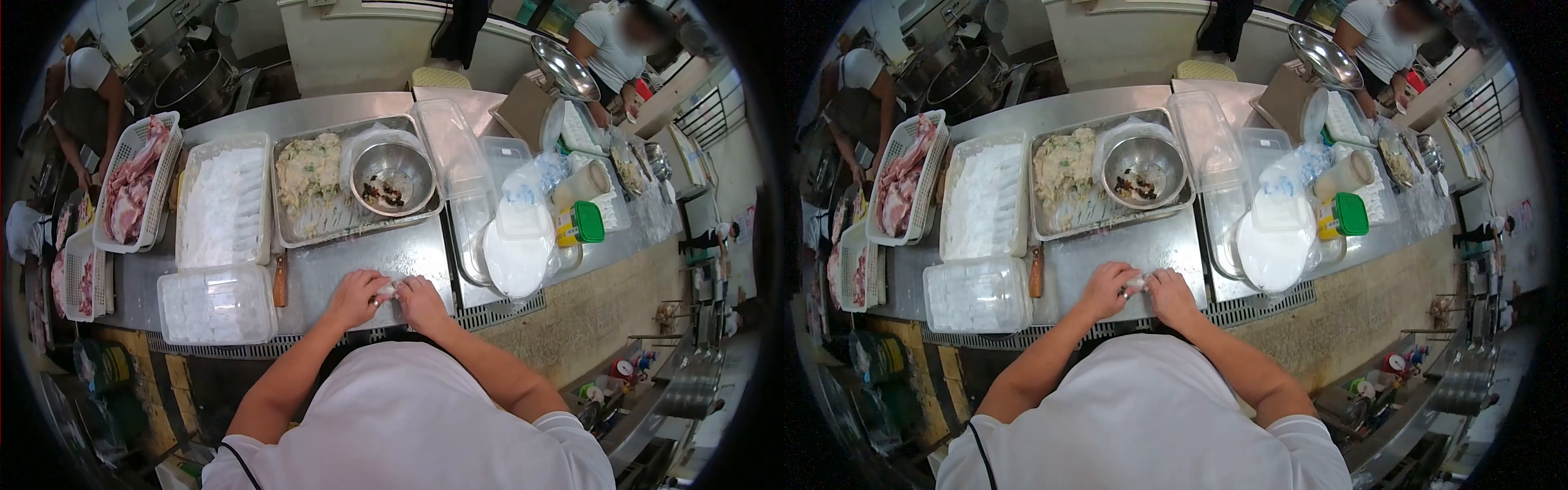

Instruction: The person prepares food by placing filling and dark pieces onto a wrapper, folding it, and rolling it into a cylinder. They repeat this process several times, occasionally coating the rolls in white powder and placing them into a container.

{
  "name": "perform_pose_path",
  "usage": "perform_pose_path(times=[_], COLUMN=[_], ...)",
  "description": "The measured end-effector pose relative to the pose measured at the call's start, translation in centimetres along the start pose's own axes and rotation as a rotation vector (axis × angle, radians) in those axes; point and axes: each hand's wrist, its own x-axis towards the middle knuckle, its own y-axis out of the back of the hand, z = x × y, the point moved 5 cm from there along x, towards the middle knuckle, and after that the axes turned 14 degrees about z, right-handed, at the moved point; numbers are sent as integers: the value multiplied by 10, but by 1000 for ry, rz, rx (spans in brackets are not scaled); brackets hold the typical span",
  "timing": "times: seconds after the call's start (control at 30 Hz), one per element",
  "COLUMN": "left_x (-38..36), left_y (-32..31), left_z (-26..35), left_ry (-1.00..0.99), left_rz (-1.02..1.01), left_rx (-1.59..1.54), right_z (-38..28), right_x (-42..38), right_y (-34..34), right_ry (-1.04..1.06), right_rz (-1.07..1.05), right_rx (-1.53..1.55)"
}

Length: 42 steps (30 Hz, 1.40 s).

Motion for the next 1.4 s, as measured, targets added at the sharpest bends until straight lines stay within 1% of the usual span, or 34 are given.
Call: perform_pose_path(times=[0.07, 0.1, 0.2, 0.3, 0.33, 0.4, 0.5, 0.6, 0.63, 0.67, 0.73, 0.83, 0.87, 0.93, 1.03, 1.13, 1.27, 1.37, 1.4], left_x=[-3, -4, -5, -8, -8, -8, -11, -14, -13, -13, -17, -19, -20, -18, -17, -19, -21, -15, -16], left_y=[3, 2, 1, -2, -2, -2, -3, -4, -4, -3, -7, -10, -10, -7, -6, -6, -9, -4, -4], left_z=[4, 4, 4, 1, 1, -1, -2, -4, -5, -5, -9, -12, -13, -12, -12, -13, -16, -10, -11], left_ry=[-65, -63, -65, -75, -73, -68, -62, -68, -72, -78, -39, -6, 0, -31, -55, -49, -41, 13, -16], left_rz=[-38, -40, -35, -23, -21, -28, -44, -24, -7, 9, -38, -71, -76, -20, 9, -17, -70, -174, -135], left_rx=[-21, -6, 33, 48, 45, 50, 75, 91, 81, 70, 45, 13, 4, -16, -19, 17, 25, 41, 48], right_z=[3, 3, 12, 17, 18, 16, -4, -33, -39, -43, -53, -69, -76, -90, -109, -121, -122, -110, -106], right_x=[1, 4, 15, 48, 62, 90, 128, 158, 167, 173, 188, 203, 204, 204, 206, 206, 197, 190, 186], right_y=[0, 1, 5, 24, 27, 28, 19, -2, -16, -30, -51, -78, -86, -100, -109, -121, -124, -125, -121], right_ry=[-4, -4, -185, -329, -340, -411, -389, -341, -259, -227, -163, -130, -95, -25, -118, -207, -577, -810, -868], right_rz=[-14, -22, -156, -156, -140, -200, -258, -380, -395, -421, -470, -812, -773, -695, -794, -797, -860, -887, -888], right_rx=[12, 19, 170, 183, 198, 233, 246, 237, 194, 152, 63, 16, 42, 94, 195, 318, 663, 1010, 1147])
